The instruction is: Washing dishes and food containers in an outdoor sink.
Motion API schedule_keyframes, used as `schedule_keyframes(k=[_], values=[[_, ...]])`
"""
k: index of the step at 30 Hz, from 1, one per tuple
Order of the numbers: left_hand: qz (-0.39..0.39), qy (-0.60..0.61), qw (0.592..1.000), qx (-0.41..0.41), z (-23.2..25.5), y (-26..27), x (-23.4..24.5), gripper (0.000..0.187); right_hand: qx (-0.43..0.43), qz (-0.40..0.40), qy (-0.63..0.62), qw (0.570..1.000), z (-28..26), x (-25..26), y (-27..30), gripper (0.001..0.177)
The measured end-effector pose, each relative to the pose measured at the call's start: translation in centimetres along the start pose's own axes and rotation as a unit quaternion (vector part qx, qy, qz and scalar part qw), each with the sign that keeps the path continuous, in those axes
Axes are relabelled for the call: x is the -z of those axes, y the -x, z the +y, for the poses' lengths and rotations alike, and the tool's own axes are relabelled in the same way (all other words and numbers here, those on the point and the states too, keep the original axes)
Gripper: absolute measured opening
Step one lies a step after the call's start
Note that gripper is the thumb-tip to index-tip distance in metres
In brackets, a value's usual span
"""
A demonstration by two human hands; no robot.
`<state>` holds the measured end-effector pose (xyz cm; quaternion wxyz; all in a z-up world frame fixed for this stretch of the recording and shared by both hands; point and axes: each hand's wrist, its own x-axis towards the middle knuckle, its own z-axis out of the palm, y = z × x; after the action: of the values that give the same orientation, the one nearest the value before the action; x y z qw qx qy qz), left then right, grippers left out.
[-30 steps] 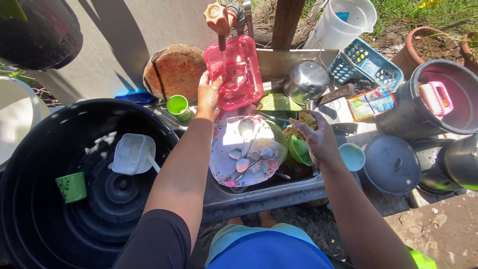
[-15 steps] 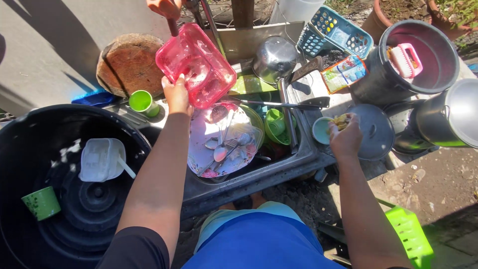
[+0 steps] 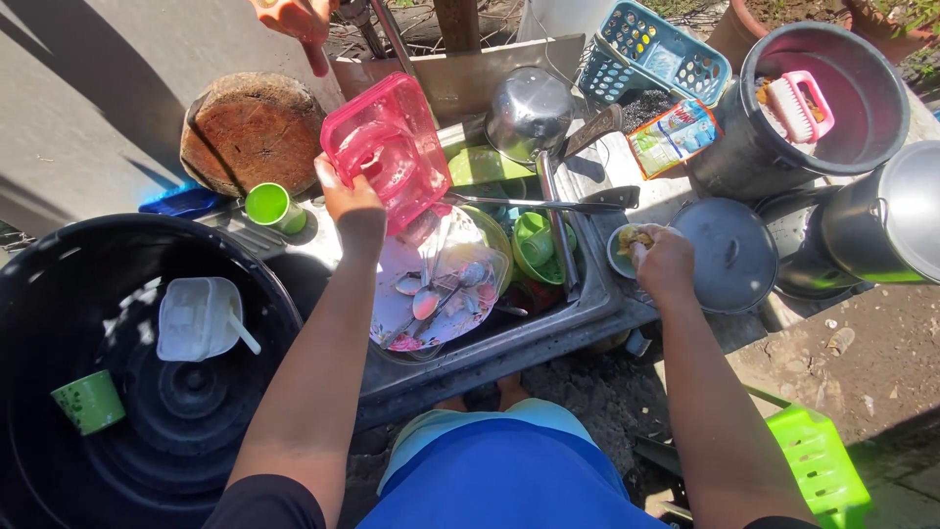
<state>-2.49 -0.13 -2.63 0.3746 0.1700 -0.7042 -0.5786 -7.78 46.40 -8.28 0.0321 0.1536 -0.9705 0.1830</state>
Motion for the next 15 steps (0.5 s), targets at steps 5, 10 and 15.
schedule_keyframes(k=[5,10,15], values=[[-0.021,-0.101,0.991,-0.089,4.5,0.1,2.2,0.058,-0.091,0.135,-0.102,0.981,-2.1,3.9,0.6,0.028],[-0.028,-0.195,0.969,-0.147,2.9,-0.3,3.8,0.048,-0.211,0.087,-0.634,0.738,-5.2,3.6,-0.4,0.028],[-0.025,-0.221,0.959,-0.175,3.1,-0.2,4.5,0.051,-0.317,-0.04,-0.808,0.496,-14.0,4.6,-2.5,0.036]])
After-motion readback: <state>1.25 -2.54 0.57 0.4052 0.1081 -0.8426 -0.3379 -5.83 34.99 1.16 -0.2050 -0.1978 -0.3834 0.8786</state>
